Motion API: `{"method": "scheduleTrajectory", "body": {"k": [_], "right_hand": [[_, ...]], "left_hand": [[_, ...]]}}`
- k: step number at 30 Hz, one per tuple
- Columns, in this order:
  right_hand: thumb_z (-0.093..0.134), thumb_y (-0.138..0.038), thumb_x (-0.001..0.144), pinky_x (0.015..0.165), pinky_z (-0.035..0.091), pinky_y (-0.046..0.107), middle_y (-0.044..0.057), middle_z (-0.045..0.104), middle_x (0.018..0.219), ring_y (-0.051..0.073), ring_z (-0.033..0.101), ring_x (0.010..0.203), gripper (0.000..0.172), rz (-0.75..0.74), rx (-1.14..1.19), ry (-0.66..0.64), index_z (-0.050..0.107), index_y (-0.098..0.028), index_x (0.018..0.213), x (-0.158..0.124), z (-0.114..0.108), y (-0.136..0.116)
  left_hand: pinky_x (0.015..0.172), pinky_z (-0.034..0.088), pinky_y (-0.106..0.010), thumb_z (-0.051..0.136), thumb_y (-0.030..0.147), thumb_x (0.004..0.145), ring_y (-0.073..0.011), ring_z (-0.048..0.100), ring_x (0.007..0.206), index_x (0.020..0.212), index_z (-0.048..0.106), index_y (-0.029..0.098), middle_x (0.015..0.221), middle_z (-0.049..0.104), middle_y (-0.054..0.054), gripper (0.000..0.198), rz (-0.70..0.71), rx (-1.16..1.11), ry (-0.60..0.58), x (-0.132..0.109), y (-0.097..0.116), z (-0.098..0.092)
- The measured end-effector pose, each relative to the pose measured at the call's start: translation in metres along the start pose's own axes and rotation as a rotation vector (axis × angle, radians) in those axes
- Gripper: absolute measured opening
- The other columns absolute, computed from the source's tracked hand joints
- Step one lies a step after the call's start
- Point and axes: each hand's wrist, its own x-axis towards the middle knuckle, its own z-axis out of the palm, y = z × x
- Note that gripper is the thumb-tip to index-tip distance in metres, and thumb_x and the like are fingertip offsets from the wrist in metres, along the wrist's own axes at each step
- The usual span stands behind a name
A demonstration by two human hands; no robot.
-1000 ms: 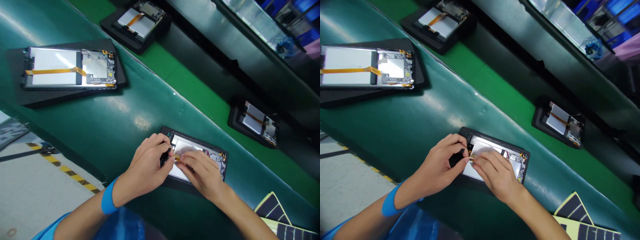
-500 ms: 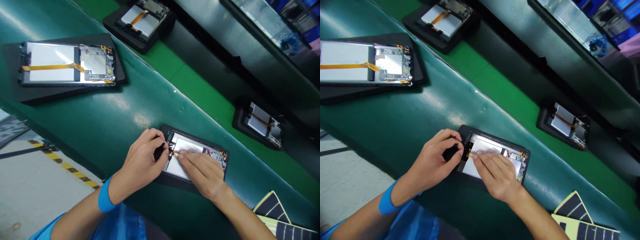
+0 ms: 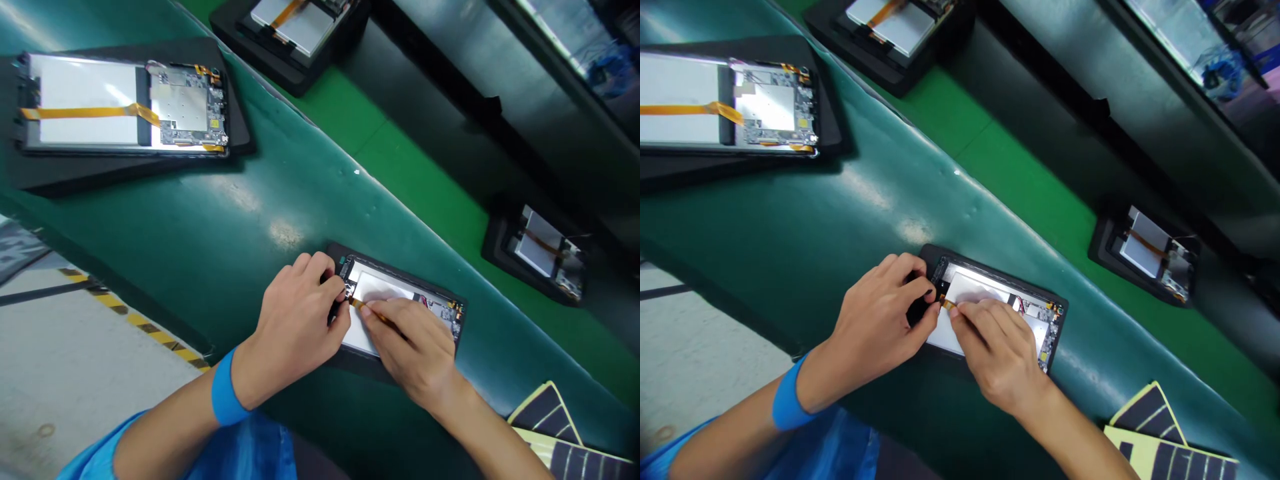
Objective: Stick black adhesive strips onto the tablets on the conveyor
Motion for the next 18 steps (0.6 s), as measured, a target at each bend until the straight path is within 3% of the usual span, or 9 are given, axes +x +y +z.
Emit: {"method": "scheduleTrajectory", "body": {"k": [8,18], "right_hand": [[0.067,-0.002,0.089,0.082,0.059,0.041,0.014,0.074,0.097,0.024,0.067,0.088,0.014,-0.069,-0.046,-0.056,0.073,-0.003,0.102,0.01,-0.005,-0.005],[0.059,-0.002,0.093,0.085,0.059,0.041,0.015,0.075,0.097,0.025,0.07,0.087,0.017,-0.084,-0.091,-0.127,0.073,-0.003,0.103,0.016,-0.012,-0.008]], "left_hand": [[0.073,0.045,-0.038,0.055,0.016,0.093,-0.0215,0.057,0.087,0.089,0.067,0.018,0.104,0.063,-0.007,0.013,0.056,-0.137,0.042,-0.013,-0.01,-0.002],[0.083,0.046,-0.045,0.061,0.017,0.094,-0.0311,0.06,0.106,0.112,0.069,0.022,0.121,0.066,-0.011,0.021,0.192,0.018,0.085,-0.032,-0.013,-0.002]]}}
